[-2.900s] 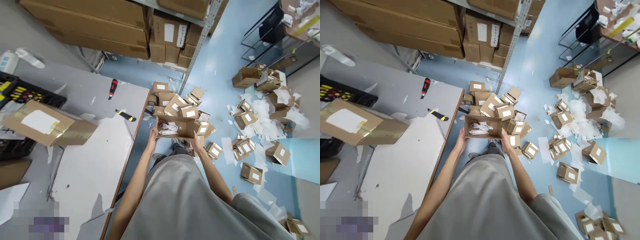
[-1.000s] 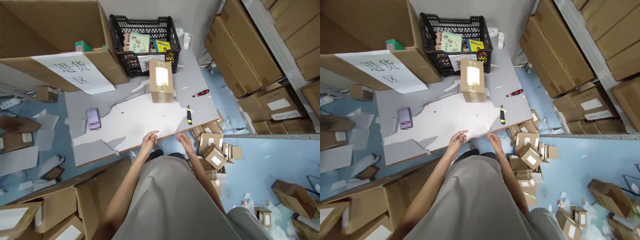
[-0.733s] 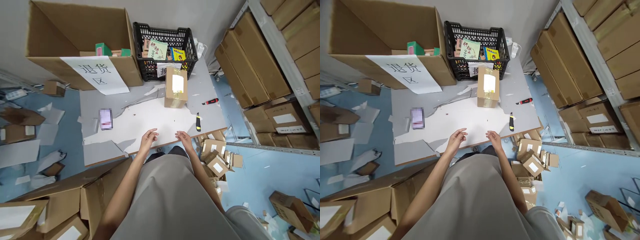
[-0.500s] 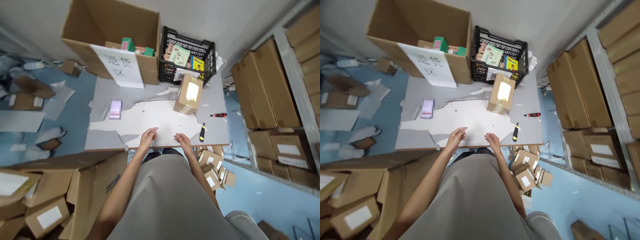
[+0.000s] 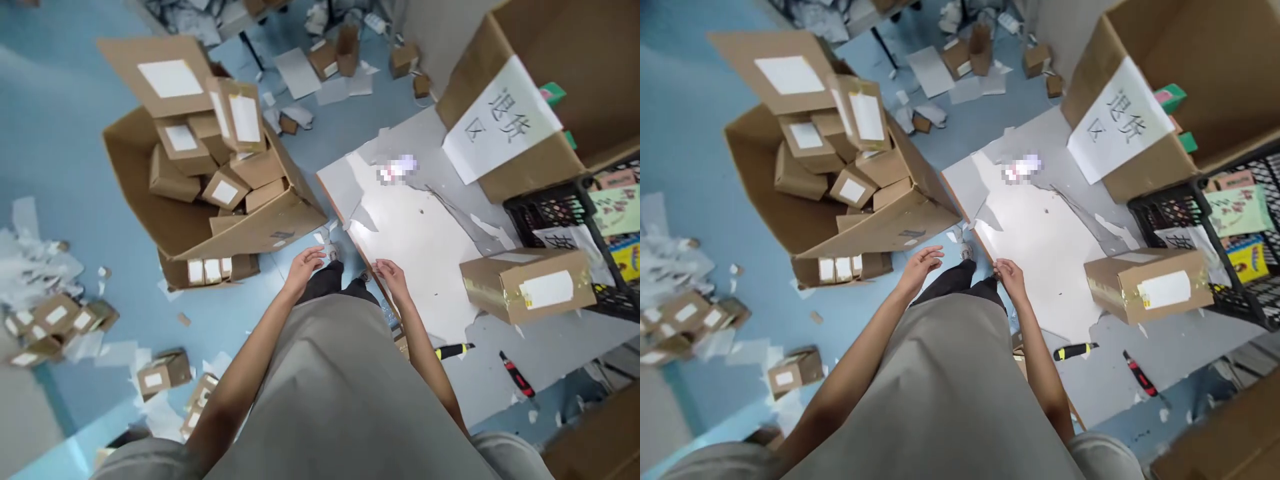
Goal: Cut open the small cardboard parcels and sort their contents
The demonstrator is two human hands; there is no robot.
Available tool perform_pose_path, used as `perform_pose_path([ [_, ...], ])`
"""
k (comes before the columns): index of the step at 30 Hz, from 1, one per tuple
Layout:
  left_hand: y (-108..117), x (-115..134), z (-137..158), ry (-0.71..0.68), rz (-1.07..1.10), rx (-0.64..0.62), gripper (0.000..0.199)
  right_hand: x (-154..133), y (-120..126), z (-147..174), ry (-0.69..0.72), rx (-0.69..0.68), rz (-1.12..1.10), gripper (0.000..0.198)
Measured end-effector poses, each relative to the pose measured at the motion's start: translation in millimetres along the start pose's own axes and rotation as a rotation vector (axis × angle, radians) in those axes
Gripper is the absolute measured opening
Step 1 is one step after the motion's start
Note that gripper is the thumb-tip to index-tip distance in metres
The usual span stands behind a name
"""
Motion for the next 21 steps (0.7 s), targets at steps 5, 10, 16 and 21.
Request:
perform_pose_path([
  [5,88.8,-17.8,11.3,-0.004,0.125,0.28,0.057,-28.7,-60.5,-17.7,0.043,-0.128,0.175,0.06],
  [10,140.4,-21.8,-7.0,-0.023,0.236,0.382,0.054,-56.5,-137.3,-42.8,0.114,-0.205,0.278,0.062],
  [16,207.8,-1.3,-68.6,-0.064,0.287,0.33,0.054,-81.0,-247.9,-69.9,0.18,-0.228,0.342,0.051],
  [21,292.8,20.6,-119.0,-0.1,0.22,0.321,0.052,-94.7,-348.5,-97.0,0.178,-0.224,0.402,0.04],
])
Point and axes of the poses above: each hand's wrist, its own z-axis away from the middle knuckle, its own y-axis out of the back of the hand, x = y × z, the point moved 10 cm from there along -z, towards the middle knuckle, and after that the axes turned 9 degrees about -y, right-handed, at the moved point
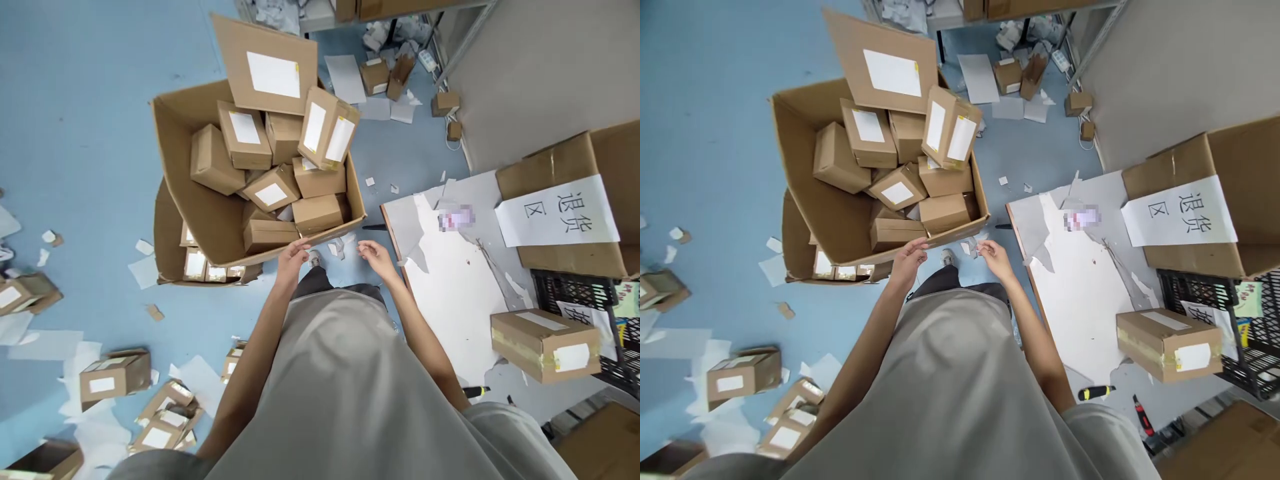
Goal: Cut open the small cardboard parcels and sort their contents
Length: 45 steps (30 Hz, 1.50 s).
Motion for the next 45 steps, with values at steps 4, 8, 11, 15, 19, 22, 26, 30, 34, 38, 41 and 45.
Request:
perform_pose_path([
  [4,65.8,23.6,-63.0,-0.08,-0.305,0.024,0.045,-32.7,-58.9,-37.6,-0.004,-0.02,0.041,0.031],
  [8,110.3,32.2,-118.3,-0.112,-0.873,-0.071,0.056,-52.4,-106.8,-64.1,-0.05,-0.069,0.095,0.031],
  [11,122.0,20.5,-146.1,-0.107,-1.115,-0.204,0.083,-62.5,-134.9,-77.9,-0.055,-0.123,0.162,0.028],
  [15,130.5,-21.5,-166.3,0.023,-1.312,-0.431,0.111,-68.2,-164.0,-88.9,-0.052,-0.191,0.268,0.023],
  [19,143.7,-52.5,-182.3,0.055,-1.322,-0.494,0.117,-60.6,-184.7,-95.0,-0.083,-0.205,0.297,0.021],
  [22,147.8,-62.2,-196.8,-0.028,-1.231,-0.466,0.115,-45.7,-196.1,-99.4,-0.12,-0.193,0.272,0.019],
  [26,139.9,-70.0,-216.9,-0.114,-1.168,-0.482,0.105,-20.4,-202.0,-102.6,-0.175,-0.155,0.235,0.019],
  [30,129.2,-49.8,-222.2,-0.157,-1.134,-0.469,0.113,-9.1,-196.2,-93.6,-0.208,-0.099,0.181,0.02],
  [34,138.2,30.9,-192.2,-0.266,-1.168,-0.325,0.12,-23.4,-186.7,-74.4,-0.18,-0.077,0.124,0.025],
  [38,146.1,135.8,-136.3,-0.41,-1.191,-0.193,0.122,-49.7,-168.8,-58.1,-0.12,-0.038,0.058,0.033],
  [41,118.9,188.0,-96.6,-0.546,-1.137,-0.186,0.128,-64.9,-151.6,-44.1,-0.099,-0.022,-0.034,0.049],
  [45,24.3,194.0,-58.6,-0.634,-0.997,-0.314,0.131,-72.3,-118.2,-11.4,-0.082,-0.005,-0.183,0.083],
])
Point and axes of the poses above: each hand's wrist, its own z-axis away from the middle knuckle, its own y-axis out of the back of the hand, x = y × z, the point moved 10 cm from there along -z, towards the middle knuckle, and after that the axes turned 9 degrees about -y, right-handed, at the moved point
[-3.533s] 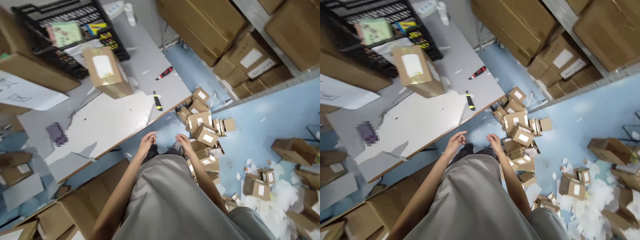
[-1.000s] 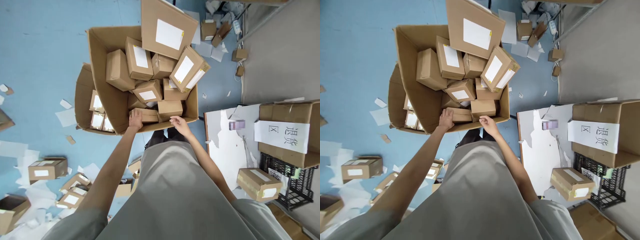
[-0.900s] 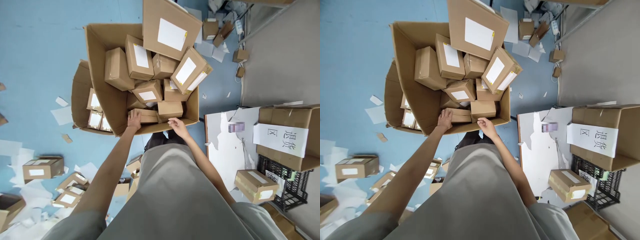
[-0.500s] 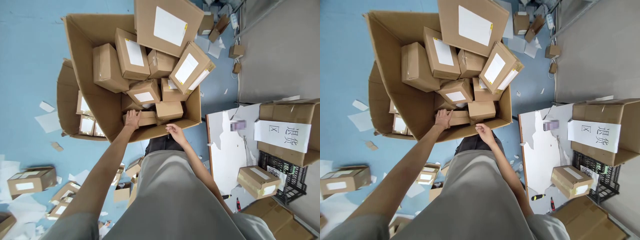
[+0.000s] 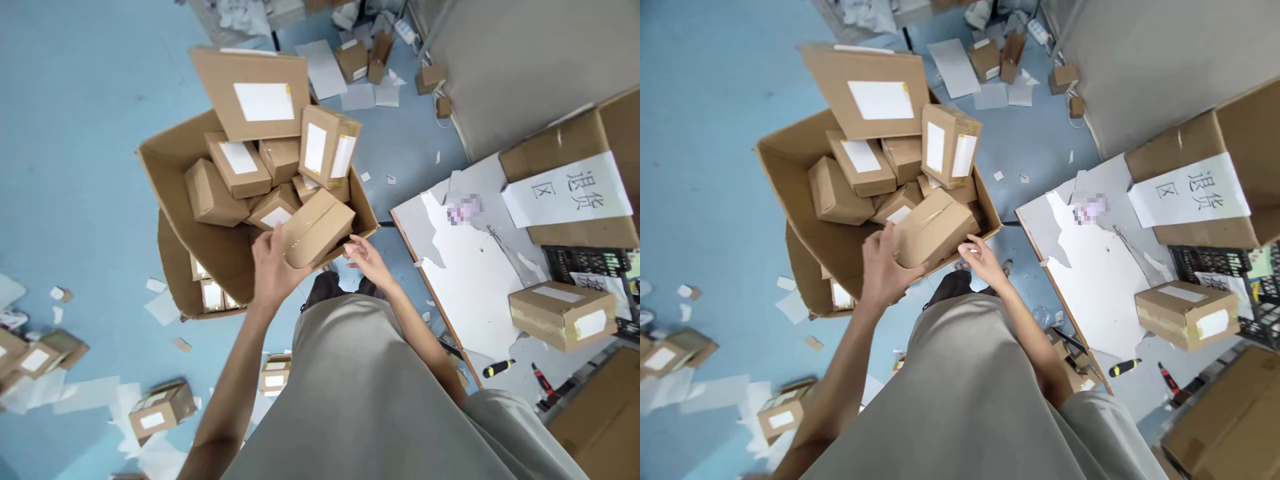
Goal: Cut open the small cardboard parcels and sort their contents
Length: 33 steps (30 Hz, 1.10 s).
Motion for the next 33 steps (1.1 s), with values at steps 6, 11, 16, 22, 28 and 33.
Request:
perform_pose_path([
  [6,-164.8,171.3,-28.6,-0.241,0.189,-0.124,0.126,6.1,145.1,79.1,0.17,0.421,-0.013,0.103],
  [11,-333.0,305.7,2.1,-0.437,0.27,-0.426,0.114,61.2,291.5,137.9,0.126,0.704,-0.029,0.09],
  [16,-458.1,371.8,42.4,-0.472,0.287,-0.675,0.1,125.2,385.7,164.0,-0.039,0.857,0.019,0.091],
  [22,-474.2,366.2,32.7,-0.455,0.335,-0.675,0.079,134.8,416.0,172.0,0.005,0.944,0.162,0.088],
  [28,-397.6,284.1,7.1,-0.219,0.393,-0.562,0.049,72.1,396.4,141.6,0.27,0.844,0.287,0.068],
  [33,-303.4,181.7,-8.5,0.066,0.453,-0.244,0.042,15.0,337.6,80.1,0.363,0.527,0.377,0.068],
])
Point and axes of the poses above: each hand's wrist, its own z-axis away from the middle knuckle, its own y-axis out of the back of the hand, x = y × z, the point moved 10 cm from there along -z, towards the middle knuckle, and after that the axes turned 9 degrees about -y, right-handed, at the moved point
